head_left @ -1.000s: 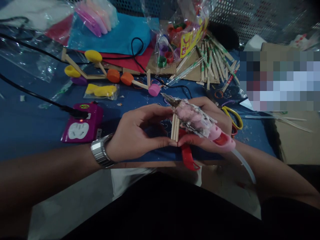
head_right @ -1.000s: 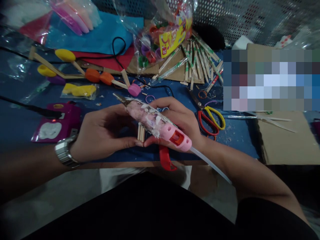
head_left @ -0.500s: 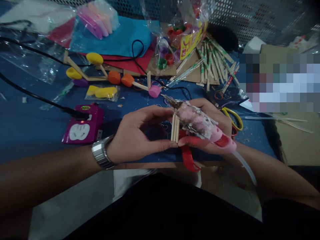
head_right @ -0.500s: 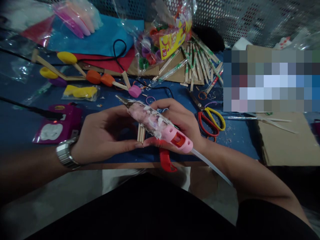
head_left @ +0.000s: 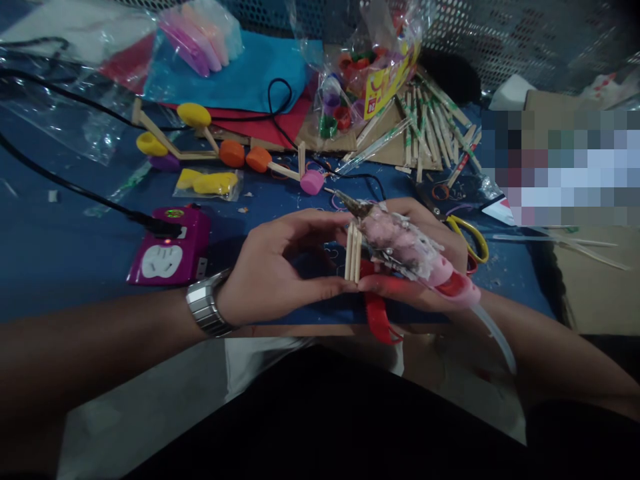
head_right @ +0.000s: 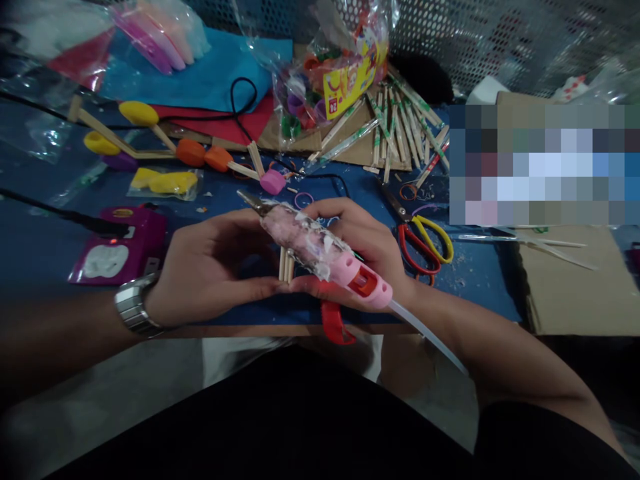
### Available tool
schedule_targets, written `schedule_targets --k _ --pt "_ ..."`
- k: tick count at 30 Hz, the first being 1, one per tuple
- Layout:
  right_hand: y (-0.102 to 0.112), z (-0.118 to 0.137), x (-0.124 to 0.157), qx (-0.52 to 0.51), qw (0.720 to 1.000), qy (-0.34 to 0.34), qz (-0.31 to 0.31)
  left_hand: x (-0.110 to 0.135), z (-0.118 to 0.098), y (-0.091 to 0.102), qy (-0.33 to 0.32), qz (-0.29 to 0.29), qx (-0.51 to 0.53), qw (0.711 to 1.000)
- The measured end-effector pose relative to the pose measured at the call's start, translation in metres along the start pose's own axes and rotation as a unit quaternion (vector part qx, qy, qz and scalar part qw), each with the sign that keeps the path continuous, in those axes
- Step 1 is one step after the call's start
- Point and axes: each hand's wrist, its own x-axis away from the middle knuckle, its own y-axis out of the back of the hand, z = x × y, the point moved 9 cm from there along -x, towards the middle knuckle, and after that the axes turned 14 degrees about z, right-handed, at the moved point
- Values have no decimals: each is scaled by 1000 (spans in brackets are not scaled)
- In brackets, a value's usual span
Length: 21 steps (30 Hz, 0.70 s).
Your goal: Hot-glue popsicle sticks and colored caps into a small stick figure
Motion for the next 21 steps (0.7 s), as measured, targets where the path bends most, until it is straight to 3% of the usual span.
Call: schedule_targets --k 5,9,14,21 --pt "-1 1 -1 4 1000 15 6 0 1 1 -14 -7 -5 1000" --pt "1 1 1 10 1000 19 -12 -2 -7 -1 -65 5 4 998" --pt "-2 -1 0 18 1000 -3 -8 -3 -1 -3 -31 13 35 999" --pt "-1 -3 1 -37 999 -16 -27 -5 -3 -4 -30 24 56 998"
